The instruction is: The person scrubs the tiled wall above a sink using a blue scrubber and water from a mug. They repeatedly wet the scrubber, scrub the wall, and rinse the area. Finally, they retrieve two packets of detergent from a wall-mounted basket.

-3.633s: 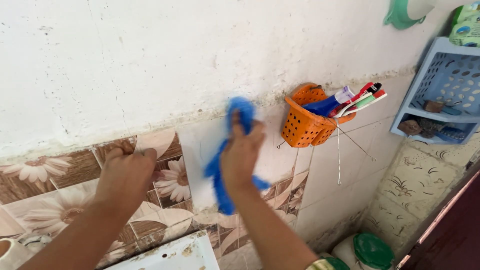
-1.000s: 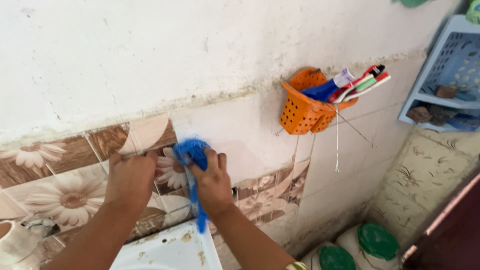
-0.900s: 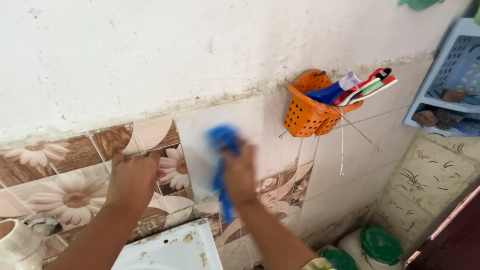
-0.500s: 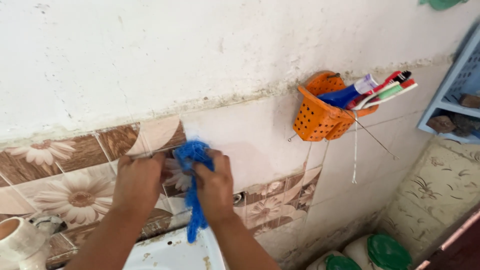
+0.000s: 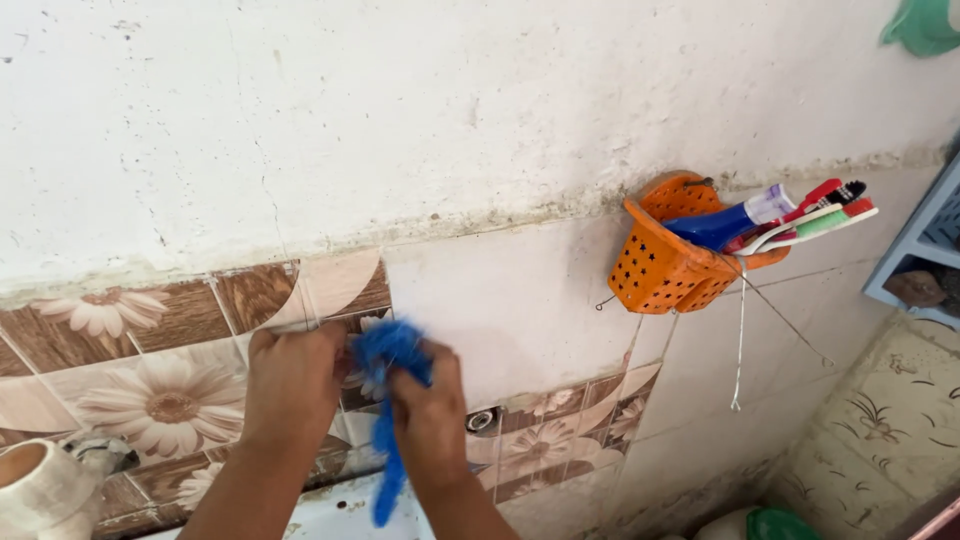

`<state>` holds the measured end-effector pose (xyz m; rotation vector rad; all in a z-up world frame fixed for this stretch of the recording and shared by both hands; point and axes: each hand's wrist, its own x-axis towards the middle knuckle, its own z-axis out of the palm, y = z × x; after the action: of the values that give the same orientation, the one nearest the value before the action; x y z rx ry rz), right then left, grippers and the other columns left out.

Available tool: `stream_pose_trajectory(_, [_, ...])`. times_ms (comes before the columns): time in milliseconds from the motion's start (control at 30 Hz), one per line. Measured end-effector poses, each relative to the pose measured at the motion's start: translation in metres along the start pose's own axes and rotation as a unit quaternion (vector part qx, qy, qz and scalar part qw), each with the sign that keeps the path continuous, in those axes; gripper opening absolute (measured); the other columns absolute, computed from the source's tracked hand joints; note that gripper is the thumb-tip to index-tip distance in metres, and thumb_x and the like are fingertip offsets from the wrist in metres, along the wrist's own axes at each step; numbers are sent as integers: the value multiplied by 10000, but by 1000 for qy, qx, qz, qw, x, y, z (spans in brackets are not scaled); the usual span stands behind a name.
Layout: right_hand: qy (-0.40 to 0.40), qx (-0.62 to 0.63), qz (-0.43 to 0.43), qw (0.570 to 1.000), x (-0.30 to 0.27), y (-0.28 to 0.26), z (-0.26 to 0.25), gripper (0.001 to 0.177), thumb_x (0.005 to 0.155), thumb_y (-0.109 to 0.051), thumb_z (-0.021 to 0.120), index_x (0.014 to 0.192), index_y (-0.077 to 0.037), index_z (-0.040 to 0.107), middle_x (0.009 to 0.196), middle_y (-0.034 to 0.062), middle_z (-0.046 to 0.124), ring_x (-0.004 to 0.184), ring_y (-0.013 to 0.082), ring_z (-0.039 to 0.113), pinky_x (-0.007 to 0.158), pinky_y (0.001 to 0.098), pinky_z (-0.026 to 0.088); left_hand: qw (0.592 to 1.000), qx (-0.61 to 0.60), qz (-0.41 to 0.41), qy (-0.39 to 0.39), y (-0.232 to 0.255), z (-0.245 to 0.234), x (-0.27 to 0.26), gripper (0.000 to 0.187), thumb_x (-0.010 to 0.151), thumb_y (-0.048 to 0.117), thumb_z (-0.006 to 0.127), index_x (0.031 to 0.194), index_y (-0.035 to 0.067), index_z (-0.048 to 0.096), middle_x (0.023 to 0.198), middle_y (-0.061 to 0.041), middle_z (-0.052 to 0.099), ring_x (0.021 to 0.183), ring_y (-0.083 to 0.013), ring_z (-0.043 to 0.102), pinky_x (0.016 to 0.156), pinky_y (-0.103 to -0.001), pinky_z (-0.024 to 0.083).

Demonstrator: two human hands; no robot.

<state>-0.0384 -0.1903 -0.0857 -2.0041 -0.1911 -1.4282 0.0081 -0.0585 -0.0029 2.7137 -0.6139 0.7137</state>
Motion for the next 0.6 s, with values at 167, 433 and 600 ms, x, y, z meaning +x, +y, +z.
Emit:
stream_pose_trajectory(167, [-96, 37, 44, 994, 5, 13, -25, 383, 795, 33, 722, 1113, -166, 798, 1264, 177, 590, 1103, 355, 654, 914, 395, 567, 1000, 10, -1, 1, -3, 2, 0, 73, 834, 81, 705, 808, 148, 717, 755, -84, 750, 806, -261, 728, 981, -399, 451])
stream_pose_trajectory(433, [13, -37, 95, 995, 28, 14, -61, 346, 857, -12, 733, 1162, -175, 748, 1363, 209, 513, 1105, 347, 649, 926, 403, 573, 1000, 3, 16, 19, -2, -1, -5, 101, 852, 241, 763, 851, 148, 723, 742, -58, 743, 776, -266, 719, 969, -434, 449])
stream_pose_trajectory(600, [90, -45, 134, 986, 50, 41, -94, 612, 815, -98, 838, 1326, 17, 521, 1238, 144, 598, 1099, 312, 641, 995, 405, 518, 996, -16, -90, -20, -13, -13, -11, 224, 904, 337, 766, 937, 129, 691, 708, -62, 734, 748, -265, 716, 920, -453, 454])
